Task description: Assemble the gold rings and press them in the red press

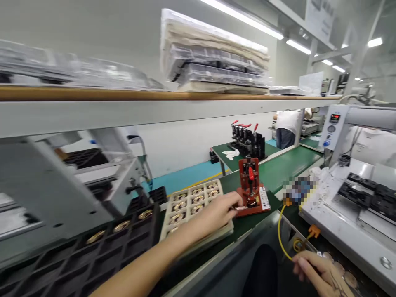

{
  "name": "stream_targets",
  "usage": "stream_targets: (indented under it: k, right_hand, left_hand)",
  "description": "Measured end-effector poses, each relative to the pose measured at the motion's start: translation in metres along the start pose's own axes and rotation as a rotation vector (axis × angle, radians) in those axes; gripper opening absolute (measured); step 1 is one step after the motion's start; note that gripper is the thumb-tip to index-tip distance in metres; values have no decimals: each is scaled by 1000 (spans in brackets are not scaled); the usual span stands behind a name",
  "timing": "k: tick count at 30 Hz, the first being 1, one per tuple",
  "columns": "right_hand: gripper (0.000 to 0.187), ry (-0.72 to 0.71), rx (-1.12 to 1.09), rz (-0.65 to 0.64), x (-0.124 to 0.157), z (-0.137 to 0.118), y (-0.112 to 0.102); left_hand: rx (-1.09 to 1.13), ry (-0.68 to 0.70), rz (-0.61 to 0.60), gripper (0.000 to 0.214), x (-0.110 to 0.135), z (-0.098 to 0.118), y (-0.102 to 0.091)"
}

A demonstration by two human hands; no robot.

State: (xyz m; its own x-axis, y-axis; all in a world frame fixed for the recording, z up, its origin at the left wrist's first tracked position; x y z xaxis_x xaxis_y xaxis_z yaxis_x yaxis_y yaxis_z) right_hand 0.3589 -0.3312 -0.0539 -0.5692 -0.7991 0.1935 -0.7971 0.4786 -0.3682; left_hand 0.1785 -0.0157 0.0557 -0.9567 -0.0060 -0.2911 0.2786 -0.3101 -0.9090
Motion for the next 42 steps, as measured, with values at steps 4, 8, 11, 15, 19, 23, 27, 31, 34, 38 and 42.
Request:
stream_targets:
  k: [4, 8, 11, 15, 19, 23, 27, 31, 34, 38, 42]
  right_hand:
    - [45, -120, -164, 110, 0, -39, -17]
    - [56, -187, -224, 180, 9, -70, -42]
    - [38, -143, -194, 269, 20, -73, -63]
    - [34, -73, -232, 376, 34, -60, -86]
    - [34, -24, -211, 512, 53, -37, -115]
    - [36, 13, -131, 784, 85, -2, -161]
    - [37, 33, -40, 1062, 123, 21, -204]
    - [38, 24, -36, 1162, 153, 26, -219]
    - [40, 54, -52, 1172, 174, 32, -219]
    - [43, 95, -96, 1214, 198, 42, -218]
    - [43, 55, -96, 1256, 199, 44, -235]
  left_hand:
    - [98, 603, 205, 18, -63, 74, 30]
    - [10, 905, 316, 23, -108, 120, 54]
    - [-27, 1001, 337, 26, -133, 138, 64]
    - [-45, 1094, 311, 28, -162, 158, 81]
    - [3, 1176, 219, 21, -192, 180, 100]
    - [328, 1077, 62, 60, -244, 198, 111]
    - [401, 812, -22, 38, -324, 227, 129]
    - [230, 734, -160, 36, -401, 271, 165]
    - [132, 714, -289, 38, -440, 293, 190]
    - [18, 690, -493, 30, -468, 301, 204]
    - [-19, 676, -626, 30, -481, 307, 206]
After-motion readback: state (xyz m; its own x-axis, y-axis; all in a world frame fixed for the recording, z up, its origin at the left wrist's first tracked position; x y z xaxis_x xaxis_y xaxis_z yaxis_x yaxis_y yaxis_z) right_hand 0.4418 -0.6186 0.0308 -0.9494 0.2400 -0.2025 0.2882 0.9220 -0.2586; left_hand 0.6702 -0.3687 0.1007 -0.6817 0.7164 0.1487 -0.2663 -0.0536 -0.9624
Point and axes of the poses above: each hand's wrist, its own x-axis away from the middle knuckle, its own y-axis out of the palm, z = x × y, the point moved 1 cm from there along -x, towards the middle knuckle, and after that the axes turned 14 degrees about y, right-handed, at the moved point
